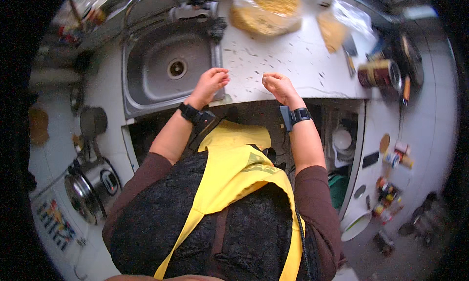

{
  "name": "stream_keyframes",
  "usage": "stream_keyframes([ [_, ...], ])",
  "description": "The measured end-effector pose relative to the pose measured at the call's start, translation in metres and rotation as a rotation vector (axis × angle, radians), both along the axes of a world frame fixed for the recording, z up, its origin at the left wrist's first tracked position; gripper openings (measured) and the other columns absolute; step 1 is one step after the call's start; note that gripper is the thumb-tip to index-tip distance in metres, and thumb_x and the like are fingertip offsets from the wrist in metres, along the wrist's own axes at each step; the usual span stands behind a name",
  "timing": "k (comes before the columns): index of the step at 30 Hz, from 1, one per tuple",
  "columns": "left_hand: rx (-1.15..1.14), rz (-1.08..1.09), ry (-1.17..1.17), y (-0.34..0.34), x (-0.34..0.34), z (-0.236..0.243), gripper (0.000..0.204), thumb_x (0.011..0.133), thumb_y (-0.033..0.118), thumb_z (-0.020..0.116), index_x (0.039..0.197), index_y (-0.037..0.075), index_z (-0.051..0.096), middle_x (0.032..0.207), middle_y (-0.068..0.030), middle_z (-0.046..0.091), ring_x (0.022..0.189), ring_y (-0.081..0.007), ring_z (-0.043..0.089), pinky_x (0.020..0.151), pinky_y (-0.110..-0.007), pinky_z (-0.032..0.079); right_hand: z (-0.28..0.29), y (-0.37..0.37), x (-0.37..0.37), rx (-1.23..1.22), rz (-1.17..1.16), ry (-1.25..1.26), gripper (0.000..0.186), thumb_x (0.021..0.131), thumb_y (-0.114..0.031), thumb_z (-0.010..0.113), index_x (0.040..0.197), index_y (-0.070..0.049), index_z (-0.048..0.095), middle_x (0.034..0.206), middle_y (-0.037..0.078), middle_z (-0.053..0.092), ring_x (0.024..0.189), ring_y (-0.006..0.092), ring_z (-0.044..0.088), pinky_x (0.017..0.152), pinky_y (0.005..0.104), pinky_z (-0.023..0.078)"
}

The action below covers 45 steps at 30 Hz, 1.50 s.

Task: The person sorts yellow granular food inside a clear plastic bag on a kitchen counter, using both hands to sift and separate the contents. After sorting, the person closes the bag, walks to the sink, and washes their hands under running water.

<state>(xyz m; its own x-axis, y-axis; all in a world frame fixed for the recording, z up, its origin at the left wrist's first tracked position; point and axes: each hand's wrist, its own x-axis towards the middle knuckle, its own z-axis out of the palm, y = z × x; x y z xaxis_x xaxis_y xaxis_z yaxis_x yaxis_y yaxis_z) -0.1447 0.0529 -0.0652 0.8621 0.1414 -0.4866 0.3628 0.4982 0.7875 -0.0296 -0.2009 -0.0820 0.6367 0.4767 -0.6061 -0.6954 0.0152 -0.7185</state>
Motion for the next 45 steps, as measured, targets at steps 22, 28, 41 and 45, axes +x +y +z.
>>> stream_keyframes([
  [22,1.558,-0.424,-0.586,-0.068,0.038,-0.053,0.03,0.079,0.005,0.058,0.106,0.007,0.067,0.105,-0.0179,0.063,0.101,-0.0343,0.059,0.09,-0.039,0.048,0.028,-0.291,-0.382,0.791,-1.179,0.091,0.017,0.088,0.005,0.058,0.105,0.003,0.061,0.097,0.011,0.059,0.093,0.0194,0.058,0.082,0.0245,0.054],
  [28,1.714,-0.788,-0.429,-0.071,0.066,-0.062,0.019,0.081,0.01,0.053,0.09,0.003,0.068,0.099,-0.0214,0.064,0.095,-0.0368,0.062,0.083,-0.044,0.049,0.025,-0.259,-0.368,1.175,-1.215,0.151,0.024,0.085,0.01,0.058,0.108,0.005,0.055,0.095,0.011,0.055,0.089,0.0195,0.057,0.08,0.0263,0.053],
  [41,1.441,-0.792,-0.193,-0.081,0.077,-0.081,0.017,0.073,0.014,0.065,0.084,0.002,0.066,0.077,-0.0108,0.068,0.07,-0.0212,0.066,0.066,-0.034,0.052,0.058,-0.247,-0.41,1.049,-1.363,-0.111,0.013,0.089,0.001,0.059,0.1,0.003,0.063,0.096,0.013,0.061,0.094,0.0212,0.059,0.078,0.0229,0.056],
  [45,0.192,-1.021,-0.109,-0.202,-0.007,-0.037,0.009,0.088,0.01,0.065,0.093,0.003,0.064,0.073,0.0018,0.057,0.06,-0.0076,0.051,0.051,-0.02,0.04,0.055,-0.294,-0.495,1.032,-1.492,-0.251,0.011,0.088,-0.001,0.062,0.099,0.0,0.065,0.096,0.011,0.065,0.093,0.0198,0.061,0.079,0.0242,0.056],
])
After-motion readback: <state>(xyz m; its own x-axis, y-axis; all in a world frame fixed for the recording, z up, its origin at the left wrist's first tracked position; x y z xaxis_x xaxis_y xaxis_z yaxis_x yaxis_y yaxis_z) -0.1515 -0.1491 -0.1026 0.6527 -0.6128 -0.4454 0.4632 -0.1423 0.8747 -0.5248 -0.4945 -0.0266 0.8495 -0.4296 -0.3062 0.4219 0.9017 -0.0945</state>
